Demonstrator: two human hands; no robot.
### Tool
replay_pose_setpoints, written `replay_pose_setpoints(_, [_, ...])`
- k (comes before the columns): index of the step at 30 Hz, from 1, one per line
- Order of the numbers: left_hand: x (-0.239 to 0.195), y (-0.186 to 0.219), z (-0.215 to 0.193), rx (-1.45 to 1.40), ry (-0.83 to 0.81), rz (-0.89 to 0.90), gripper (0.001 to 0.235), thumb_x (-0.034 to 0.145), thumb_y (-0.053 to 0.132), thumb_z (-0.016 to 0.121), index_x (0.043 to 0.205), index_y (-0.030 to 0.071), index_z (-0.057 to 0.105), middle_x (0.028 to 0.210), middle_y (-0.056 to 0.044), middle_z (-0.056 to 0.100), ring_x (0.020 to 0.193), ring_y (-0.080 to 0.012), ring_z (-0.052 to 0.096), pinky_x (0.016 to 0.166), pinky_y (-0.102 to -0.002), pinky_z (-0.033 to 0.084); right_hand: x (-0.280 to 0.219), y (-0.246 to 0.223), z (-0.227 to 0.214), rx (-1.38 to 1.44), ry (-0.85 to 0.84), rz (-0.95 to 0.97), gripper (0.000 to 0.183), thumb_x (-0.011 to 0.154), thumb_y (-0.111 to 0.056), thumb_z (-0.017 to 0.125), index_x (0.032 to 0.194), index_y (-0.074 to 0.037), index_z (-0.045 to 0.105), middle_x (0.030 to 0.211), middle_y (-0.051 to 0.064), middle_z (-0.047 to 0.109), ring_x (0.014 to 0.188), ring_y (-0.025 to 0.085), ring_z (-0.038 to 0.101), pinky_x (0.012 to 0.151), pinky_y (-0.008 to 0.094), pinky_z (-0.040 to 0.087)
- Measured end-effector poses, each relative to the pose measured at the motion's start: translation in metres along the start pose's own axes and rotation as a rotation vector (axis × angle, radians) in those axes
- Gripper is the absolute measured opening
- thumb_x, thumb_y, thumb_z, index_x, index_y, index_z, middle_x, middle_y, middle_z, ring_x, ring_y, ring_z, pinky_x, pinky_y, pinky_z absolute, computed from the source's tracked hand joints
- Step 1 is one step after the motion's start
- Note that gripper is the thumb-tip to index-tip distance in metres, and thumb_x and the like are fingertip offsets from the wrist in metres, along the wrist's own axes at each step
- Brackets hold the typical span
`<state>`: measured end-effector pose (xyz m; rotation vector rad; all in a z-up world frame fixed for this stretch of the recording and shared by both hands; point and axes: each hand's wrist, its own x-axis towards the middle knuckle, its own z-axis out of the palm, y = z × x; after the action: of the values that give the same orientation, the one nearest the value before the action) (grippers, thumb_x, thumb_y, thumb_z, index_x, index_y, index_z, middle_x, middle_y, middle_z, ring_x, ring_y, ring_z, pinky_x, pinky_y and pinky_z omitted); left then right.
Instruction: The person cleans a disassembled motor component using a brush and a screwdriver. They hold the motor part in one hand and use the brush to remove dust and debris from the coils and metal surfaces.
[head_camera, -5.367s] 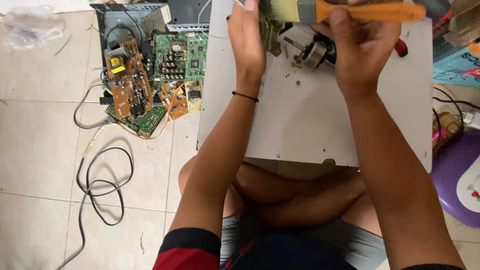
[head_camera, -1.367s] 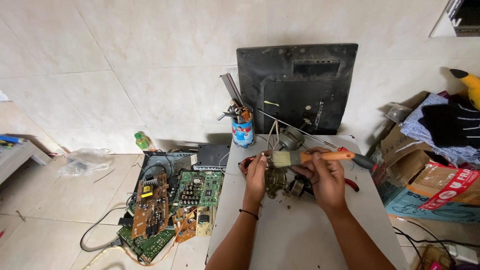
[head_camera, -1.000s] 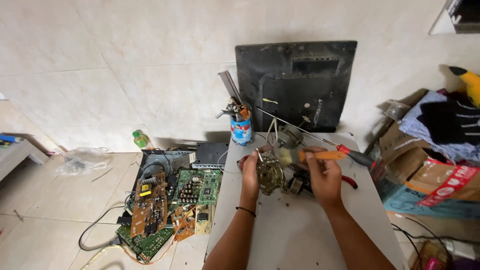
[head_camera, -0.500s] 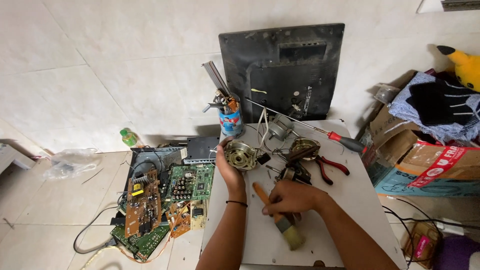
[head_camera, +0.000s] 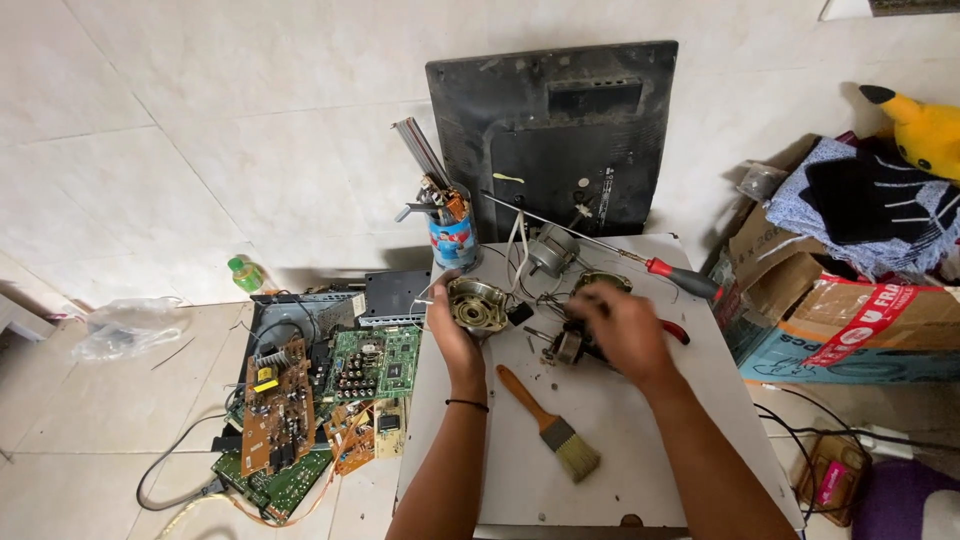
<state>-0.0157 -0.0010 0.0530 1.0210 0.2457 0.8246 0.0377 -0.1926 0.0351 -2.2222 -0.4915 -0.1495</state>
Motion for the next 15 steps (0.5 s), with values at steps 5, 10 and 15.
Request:
replay_pose_setpoints(5, [0.013, -0.025, -0.015, 0.08, -0.046, 0.07, 0.038, 0.095, 0.025, 0.06, 0.128, 0.005, 0.061, 0.117, -0.019, 0.057, 0.11, -0.0279, 0.054, 0.102, -0.047, 0.044, 0.005, 0.032, -0.019, -0.473, 0.096, 0.155, 0.033, 0.099, -0.037, 0.065, 0.125, -0.017, 0.068, 0.109, 0.011, 0.072, 0.106, 0.03, 0.07, 0.089, 0.047, 0.06])
replay_pose_setpoints(10, [0.007, -0.026, -0.016, 0.066, -0.136, 0.093, 0.039, 0.087, 0.006, 0.057, 0.126, 0.006, 0.058, 0.111, -0.011, 0.055, 0.106, -0.02, 0.051, 0.098, -0.041, 0.043, 0.015, 0.067, -0.019, -0.72, -0.359, 0.368, 0.067, 0.085, -0.045, 0.068, 0.133, 0.0, 0.057, 0.125, 0.023, 0.061, 0.121, 0.042, 0.059, 0.09, 0.057, 0.055])
replay_pose_setpoints(15, [0.003, -0.031, -0.019, -0.008, -0.155, 0.079, 0.038, 0.087, 0.004, 0.052, 0.124, 0.005, 0.058, 0.11, -0.009, 0.054, 0.103, -0.0179, 0.05, 0.096, -0.038, 0.044, 0.008, 0.046, -0.032, -0.662, -0.394, 0.408, 0.066, 0.082, -0.039, 0.072, 0.13, 0.005, 0.06, 0.125, 0.026, 0.062, 0.119, 0.044, 0.061, 0.084, 0.058, 0.06])
